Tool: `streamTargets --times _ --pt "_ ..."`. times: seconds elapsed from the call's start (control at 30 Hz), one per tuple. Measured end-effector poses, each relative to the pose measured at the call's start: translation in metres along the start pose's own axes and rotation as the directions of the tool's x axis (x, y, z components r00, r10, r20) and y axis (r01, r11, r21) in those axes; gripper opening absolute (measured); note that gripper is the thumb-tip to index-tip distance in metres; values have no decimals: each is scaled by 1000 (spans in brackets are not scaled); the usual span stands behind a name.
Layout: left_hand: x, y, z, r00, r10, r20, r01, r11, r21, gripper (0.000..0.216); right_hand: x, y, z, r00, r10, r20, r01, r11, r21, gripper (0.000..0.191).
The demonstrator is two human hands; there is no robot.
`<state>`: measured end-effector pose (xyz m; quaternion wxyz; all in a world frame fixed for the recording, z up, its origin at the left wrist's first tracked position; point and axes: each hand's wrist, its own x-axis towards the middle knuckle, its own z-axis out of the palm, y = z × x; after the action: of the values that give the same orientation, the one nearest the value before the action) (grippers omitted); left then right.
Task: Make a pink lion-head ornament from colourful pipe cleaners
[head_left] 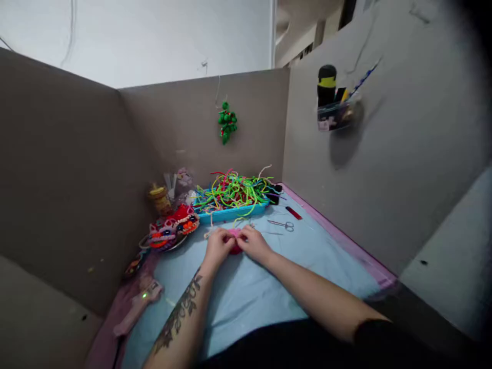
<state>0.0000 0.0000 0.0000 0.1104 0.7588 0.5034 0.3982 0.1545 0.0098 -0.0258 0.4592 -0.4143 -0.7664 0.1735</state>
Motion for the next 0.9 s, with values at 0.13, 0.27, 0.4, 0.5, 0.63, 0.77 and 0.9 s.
streamTargets --times 0.13,0.27,0.4,0.5,0.63,0.77,0.9 --pt "-1 2 -2 1000 6 -4 -6 1000 11 10 0 -1 0 1000 8 -1 -8 1000 0 12" --pt "-4 6 -2 999 42 -3 -42 998 46 8 -1 -2 0 1000 18 -14 -18 1000 3 12" --pt "-6 9 1 997 75 -4 -74 993 92 12 -1 -2 0 999 22 -23 -22 1000 8 12" --pt "-6 9 2 996 86 8 -86 988 126 14 -2 -1 0 999 18 -34 -18 1000 13 11" --pt "-5 8 -3 995 96 23 -98 988 116 14 -1 -1 0 999 14 -44 -13 999 34 11" --pt "-5 6 -7 995 99 33 -102 988 116 13 0 -1 -1 998 26 -56 -21 997 75 11" --pt "-4 2 -6 998 59 23 -61 992 114 13 2 2 -4 999 40 2 -40 987 156 20"
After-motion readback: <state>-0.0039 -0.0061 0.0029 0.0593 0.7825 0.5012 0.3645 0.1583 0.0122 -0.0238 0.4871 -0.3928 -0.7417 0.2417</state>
